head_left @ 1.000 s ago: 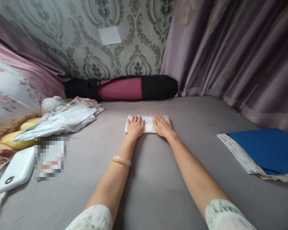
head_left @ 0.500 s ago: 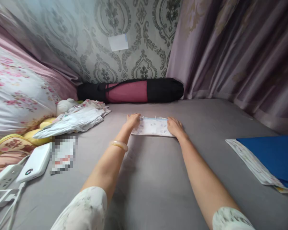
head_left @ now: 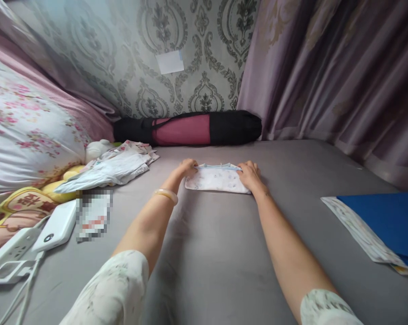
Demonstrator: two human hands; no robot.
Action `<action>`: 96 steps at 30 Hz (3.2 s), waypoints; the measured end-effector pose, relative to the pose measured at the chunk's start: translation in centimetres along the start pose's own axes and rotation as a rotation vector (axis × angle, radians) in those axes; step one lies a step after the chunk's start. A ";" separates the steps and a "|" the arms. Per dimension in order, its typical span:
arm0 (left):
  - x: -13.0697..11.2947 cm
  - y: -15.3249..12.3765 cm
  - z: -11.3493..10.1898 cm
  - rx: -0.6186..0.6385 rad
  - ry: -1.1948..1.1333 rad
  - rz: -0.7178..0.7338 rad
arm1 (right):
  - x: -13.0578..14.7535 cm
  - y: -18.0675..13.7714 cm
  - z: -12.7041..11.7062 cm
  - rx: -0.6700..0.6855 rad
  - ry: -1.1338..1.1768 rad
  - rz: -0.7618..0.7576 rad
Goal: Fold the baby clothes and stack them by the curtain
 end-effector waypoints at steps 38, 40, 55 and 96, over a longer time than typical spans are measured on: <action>1.0 -9.9 -5.5 0.163 0.790 0.842 | -1.1 -1.4 -8.3 0.547 0.369 -0.227; 1.5 -10.2 -5.5 0.205 0.824 0.842 | -1.2 -1.5 -8.0 0.593 0.361 -0.232; 1.1 -11.4 0.1 0.009 0.869 0.739 | 4.0 -3.0 -5.4 0.325 0.169 -0.264; 3.6 -11.8 3.9 0.101 1.138 0.579 | 6.1 -6.3 -0.1 0.238 0.002 -0.232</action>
Point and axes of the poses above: each hand's wrist, its own y-axis towards the middle knuckle, its own z-axis out of the palm, x = y × z, the point moved 1 cm from there along y, towards the middle knuckle, and after that the axes turned 11 degrees about -x, right-handed, at the moved point
